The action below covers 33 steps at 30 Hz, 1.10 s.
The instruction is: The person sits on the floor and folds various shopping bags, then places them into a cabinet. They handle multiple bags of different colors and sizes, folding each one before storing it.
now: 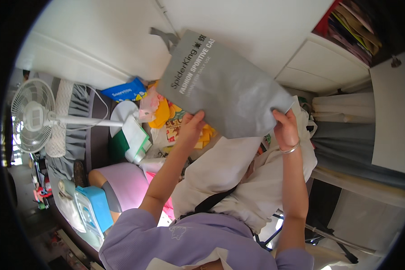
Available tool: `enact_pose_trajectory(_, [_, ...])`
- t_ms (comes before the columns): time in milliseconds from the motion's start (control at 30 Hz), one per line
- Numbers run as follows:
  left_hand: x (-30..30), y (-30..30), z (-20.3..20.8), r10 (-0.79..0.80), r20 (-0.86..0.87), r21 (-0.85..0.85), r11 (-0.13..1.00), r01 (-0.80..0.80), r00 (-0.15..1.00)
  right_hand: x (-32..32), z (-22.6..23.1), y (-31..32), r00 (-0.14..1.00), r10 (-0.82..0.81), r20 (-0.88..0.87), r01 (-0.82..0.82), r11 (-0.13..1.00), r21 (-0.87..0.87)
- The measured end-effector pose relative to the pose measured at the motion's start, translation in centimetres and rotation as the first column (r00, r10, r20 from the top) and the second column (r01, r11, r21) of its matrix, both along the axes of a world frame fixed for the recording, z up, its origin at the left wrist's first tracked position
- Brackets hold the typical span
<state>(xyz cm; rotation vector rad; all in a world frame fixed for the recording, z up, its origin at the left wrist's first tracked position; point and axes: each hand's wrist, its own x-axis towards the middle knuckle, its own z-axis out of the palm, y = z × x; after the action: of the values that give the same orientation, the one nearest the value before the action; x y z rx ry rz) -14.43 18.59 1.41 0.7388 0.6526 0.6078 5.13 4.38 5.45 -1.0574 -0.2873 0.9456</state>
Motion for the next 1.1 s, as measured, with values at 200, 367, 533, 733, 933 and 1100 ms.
enact_pose_trajectory(200, [1.7, 1.3, 5.9, 0.095, -0.3, 0.596, 0.795, 0.109, 0.949, 2.2, 2.1, -1.9, 0.957, -0.063, 0.283, 0.091, 0.992, -0.086])
enact_pose_trajectory(367, [8.3, 0.8, 9.2, -0.049, -0.289, 0.805, 0.528, 0.27, 0.956, 7.2, 3.5, -6.2, 0.888, -0.092, 0.451, 0.117, 0.993, -0.029])
enact_pose_trajectory(533, [17.9, -2.2, 8.8, -0.352, -0.541, 0.721, 0.275, 0.636, 0.764, 11.4, 2.6, -11.0, 0.923, -0.241, 0.3, 0.233, 0.971, 0.061])
enact_pose_trajectory(733, [25.2, -4.2, -7.9, -0.301, -0.542, 0.726, 0.303, 0.618, 0.784, 12.4, -5.1, -16.3, 0.659, -0.75, 0.058, 0.749, 0.646, -0.147])
enact_pose_trajectory(933, [25.2, -5.0, -19.5, -0.048, -0.853, 0.517, 0.051, 0.854, 0.519, 11.0, -11.2, -18.2, 0.497, -0.85, -0.174, 0.812, 0.527, -0.25])
enact_pose_trajectory(1100, [26.1, -6.2, -21.0, 0.151, -0.843, 0.522, -0.008, 0.853, 0.517, 6.8, -17.0, -16.1, 0.464, -0.867, -0.182, 0.645, 0.472, -0.601])
